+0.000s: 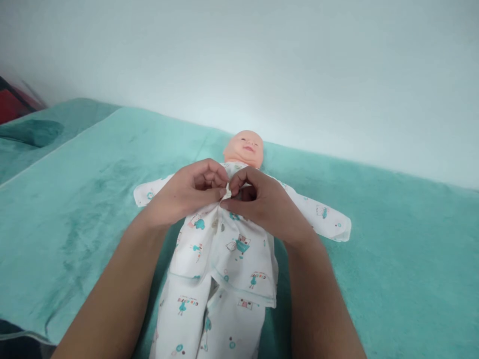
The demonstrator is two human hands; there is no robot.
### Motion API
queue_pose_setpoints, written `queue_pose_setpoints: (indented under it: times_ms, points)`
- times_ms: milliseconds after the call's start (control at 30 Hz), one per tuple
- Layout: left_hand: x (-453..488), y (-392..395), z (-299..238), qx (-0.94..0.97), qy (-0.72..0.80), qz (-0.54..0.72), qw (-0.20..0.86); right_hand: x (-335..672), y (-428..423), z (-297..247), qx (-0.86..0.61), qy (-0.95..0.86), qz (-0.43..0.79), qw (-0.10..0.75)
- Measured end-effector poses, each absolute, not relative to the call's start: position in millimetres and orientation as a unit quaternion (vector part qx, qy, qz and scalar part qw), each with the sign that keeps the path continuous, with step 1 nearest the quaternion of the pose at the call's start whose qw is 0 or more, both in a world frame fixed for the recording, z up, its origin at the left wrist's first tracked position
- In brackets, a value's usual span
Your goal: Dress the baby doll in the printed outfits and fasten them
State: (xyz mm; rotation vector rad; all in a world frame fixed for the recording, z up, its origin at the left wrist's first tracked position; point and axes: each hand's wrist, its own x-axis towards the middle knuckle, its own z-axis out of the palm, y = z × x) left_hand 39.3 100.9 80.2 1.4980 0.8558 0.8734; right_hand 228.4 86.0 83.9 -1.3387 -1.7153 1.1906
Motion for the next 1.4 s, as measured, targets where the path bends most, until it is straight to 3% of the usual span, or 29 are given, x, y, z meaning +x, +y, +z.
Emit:
queue_pose_setpoints:
  times_ms: [367, 567, 700, 1033, 1400]
  points:
    - [39, 99, 83, 0.66, 0.389, 0.36, 0.533, 223, 86, 83, -0.536, -0.66, 0.417, 0.321]
    - [40, 101, 79, 0.657, 0.396, 0.37, 0.524, 229, 88, 81, -0.487, -0.631, 0.505, 0.33]
    - [40, 100, 78, 0.655, 0.403, 0.376, 0.517, 231, 89, 81, -0.486, -0.634, 0.503, 0.33]
    - [36, 106, 77, 0.609, 0.353, 0.396, 0.59, 233, 89, 79, -0.456, -0.606, 0.551, 0.348]
    - [33, 109, 74, 0.611, 0.344, 0.396, 0.592, 237, 93, 75, -0.446, -0.602, 0.557, 0.358]
